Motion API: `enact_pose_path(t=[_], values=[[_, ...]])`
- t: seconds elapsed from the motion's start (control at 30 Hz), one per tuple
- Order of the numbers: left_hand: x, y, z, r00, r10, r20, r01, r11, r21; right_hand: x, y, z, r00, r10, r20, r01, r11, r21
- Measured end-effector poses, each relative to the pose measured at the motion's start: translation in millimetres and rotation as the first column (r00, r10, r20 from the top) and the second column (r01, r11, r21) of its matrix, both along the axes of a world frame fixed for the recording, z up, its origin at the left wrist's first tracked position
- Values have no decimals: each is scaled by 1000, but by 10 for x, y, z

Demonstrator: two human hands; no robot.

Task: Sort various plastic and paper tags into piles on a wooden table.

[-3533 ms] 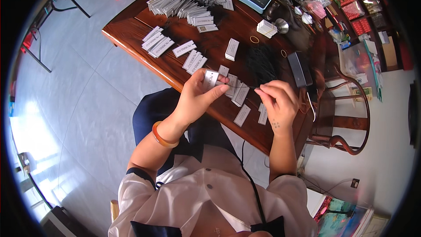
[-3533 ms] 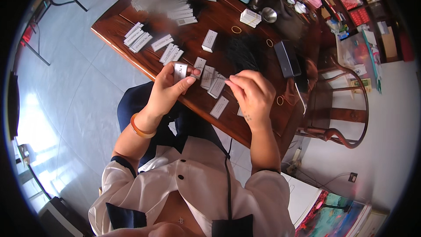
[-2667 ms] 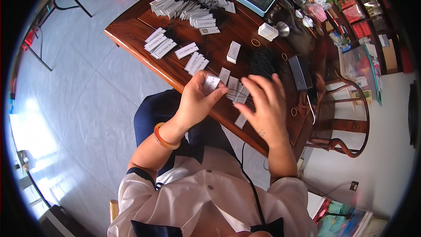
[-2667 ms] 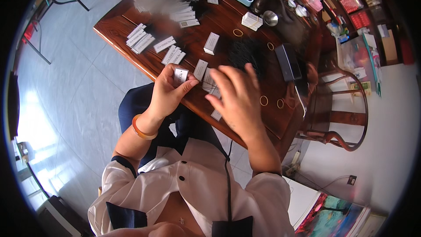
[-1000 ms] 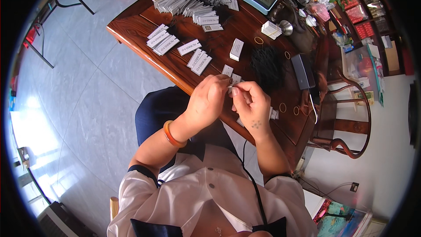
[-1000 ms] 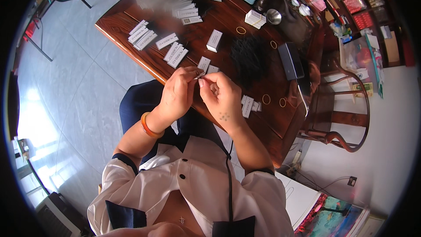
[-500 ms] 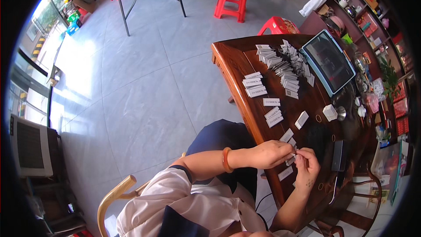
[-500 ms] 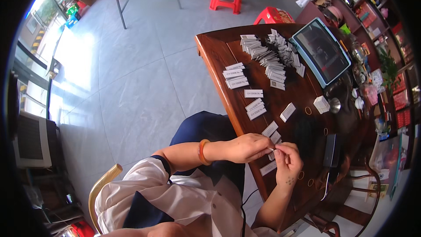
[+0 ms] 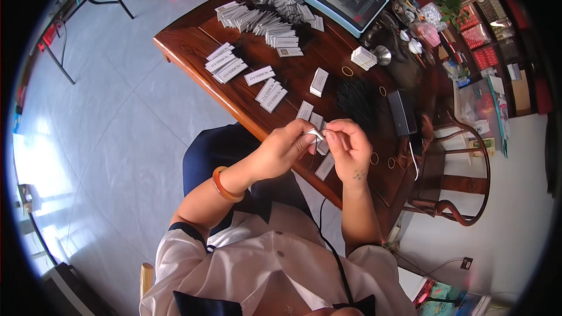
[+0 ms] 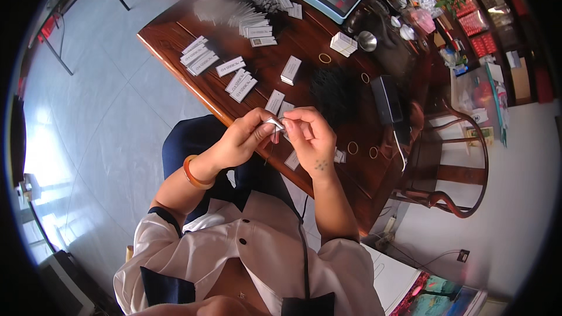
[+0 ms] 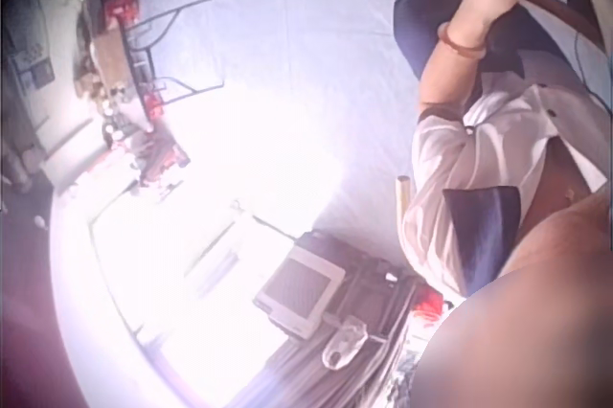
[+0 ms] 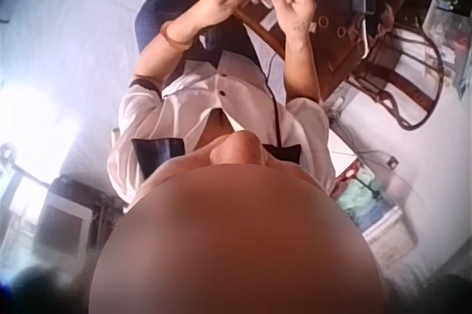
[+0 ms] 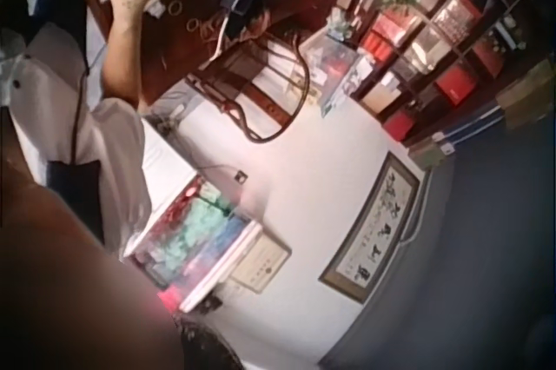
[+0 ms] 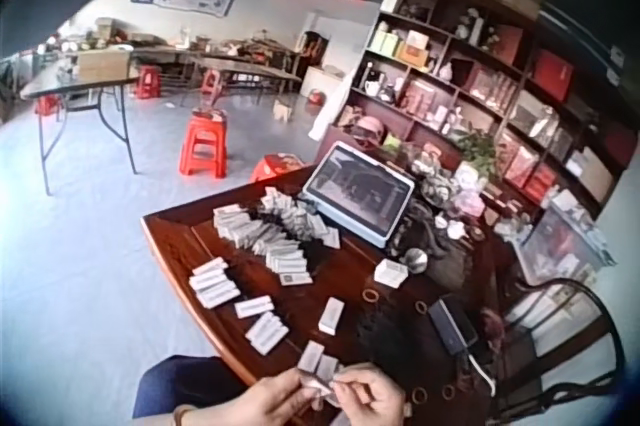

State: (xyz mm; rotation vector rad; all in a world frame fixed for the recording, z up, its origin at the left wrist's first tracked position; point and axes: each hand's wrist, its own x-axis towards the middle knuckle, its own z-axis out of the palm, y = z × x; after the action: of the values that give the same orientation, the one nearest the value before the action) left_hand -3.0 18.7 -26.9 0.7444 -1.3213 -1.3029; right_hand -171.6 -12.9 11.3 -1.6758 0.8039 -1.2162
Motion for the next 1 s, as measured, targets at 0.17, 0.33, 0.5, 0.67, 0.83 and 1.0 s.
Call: enact_pose_path(t=[0.17,0.33,0.5,0.67,0.83,1.0], values=[[-16,4,-12,984,-97,-147,124,975,183,-50,-49,150,933,-57,-354,-140,851,-506],[-98,-7,-132,999,-15,-48,20,993,117,-45,-46,146,866,-97,-490,-253,760,-599],[-25,24,60,993,-44,109,46,999,-13,-131,-46,-22,992,119,-30,-120,992,-36],[-11,31,7,996,-88,8,87,995,46,-101,-1,-3,985,158,71,-165,980,115],[40,39,59,946,-201,-253,243,959,145,-189,-49,78,948,275,159,-307,924,228],[78,20,54,921,-257,-293,315,933,173,-170,-60,47,969,201,-144,-208,978,-35]])
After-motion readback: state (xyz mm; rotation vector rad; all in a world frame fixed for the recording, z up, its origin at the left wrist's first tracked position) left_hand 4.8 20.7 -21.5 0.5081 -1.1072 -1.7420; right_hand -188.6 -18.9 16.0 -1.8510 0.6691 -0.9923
